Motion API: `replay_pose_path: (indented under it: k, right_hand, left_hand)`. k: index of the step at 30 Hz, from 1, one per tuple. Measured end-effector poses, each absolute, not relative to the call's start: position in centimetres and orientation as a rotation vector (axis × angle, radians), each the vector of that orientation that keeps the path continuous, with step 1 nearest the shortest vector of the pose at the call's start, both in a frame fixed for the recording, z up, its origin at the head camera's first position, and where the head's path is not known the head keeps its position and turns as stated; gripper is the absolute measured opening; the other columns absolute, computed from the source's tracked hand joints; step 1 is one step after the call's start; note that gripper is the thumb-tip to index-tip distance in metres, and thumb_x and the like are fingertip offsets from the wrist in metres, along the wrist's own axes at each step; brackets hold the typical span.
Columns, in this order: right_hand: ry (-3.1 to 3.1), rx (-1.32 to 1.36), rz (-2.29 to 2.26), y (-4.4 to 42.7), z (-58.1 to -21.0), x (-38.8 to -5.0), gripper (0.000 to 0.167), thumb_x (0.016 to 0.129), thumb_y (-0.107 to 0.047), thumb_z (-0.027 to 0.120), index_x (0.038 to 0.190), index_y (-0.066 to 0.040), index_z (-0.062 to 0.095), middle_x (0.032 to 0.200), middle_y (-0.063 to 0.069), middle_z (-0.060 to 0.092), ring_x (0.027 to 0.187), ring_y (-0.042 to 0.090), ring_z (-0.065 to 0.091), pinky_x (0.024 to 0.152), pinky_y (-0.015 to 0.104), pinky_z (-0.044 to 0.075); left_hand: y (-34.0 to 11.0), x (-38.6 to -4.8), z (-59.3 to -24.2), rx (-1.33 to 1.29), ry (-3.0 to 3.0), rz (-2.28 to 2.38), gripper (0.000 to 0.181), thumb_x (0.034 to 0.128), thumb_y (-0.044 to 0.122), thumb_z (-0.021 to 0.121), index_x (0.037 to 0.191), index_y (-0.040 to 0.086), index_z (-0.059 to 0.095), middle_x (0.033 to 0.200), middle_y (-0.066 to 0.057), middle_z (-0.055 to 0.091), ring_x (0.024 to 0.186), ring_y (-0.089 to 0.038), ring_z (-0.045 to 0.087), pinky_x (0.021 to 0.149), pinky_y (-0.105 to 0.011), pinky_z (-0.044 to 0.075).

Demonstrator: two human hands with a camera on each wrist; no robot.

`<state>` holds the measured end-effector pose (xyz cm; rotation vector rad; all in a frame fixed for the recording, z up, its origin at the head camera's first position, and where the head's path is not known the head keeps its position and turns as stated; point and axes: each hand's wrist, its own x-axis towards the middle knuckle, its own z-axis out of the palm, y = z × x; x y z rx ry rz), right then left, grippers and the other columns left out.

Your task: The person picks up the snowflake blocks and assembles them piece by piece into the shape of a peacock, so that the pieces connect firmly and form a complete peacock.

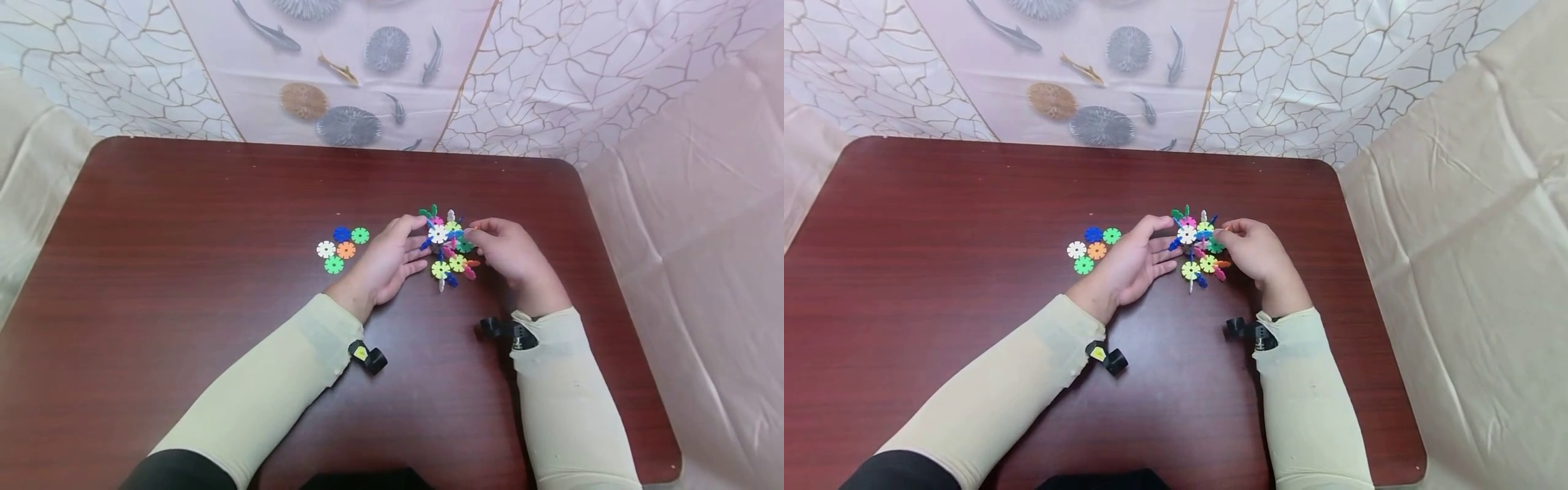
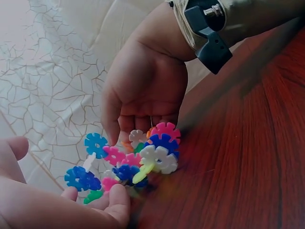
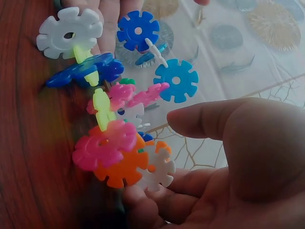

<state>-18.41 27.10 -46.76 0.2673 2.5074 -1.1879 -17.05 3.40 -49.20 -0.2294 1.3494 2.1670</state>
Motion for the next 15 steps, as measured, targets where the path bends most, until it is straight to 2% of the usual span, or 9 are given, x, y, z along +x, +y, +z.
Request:
replay_pose_path:
  k: [8, 12, 15]
  right_hand:
    - [2.548, 0.250, -1.161, 27.4, -46.7, -18.7, 0.051, 0.113, -0.046, 0.064, 0.146, -0.008, 0.070, 0.127, 0.017, 0.071, 0.102, 0.029, 0.065, 0.087, 0.040, 0.059]
    - [2.538, 0.244, -1.117, 27.9, -46.7, -18.7, 0.056, 0.112, -0.050, 0.065, 0.150, -0.010, 0.069, 0.127, 0.017, 0.071, 0.104, 0.031, 0.066, 0.089, 0.040, 0.059]
    - [2.551, 0.235, -1.073, 28.5, -46.2, -18.4, 0.060, 0.111, -0.054, 0.066, 0.154, -0.011, 0.066, 0.133, 0.018, 0.071, 0.109, 0.034, 0.068, 0.095, 0.044, 0.059]
  left_hand:
    - [3.1, -17.1, -48.9, -0.191, 1.365, 2.150, 0.066, 0.1109, 0.049, 0.060, 0.166, 0.021, 0.038, 0.176, -0.017, 0.044, 0.159, -0.036, 0.050, 0.131, -0.053, 0.045]
    - [2.5, -16.9, -49.2, -0.177, 1.318, 2.177, 0.063, 0.1134, 0.046, 0.059, 0.167, 0.017, 0.039, 0.177, -0.020, 0.043, 0.161, -0.038, 0.049, 0.133, -0.053, 0.043]
    - [0.9, -16.6, -48.8, -0.169, 1.295, 2.221, 0.061, 0.1161, 0.039, 0.057, 0.167, 0.011, 0.039, 0.174, -0.024, 0.047, 0.159, -0.041, 0.052, 0.133, -0.054, 0.043]
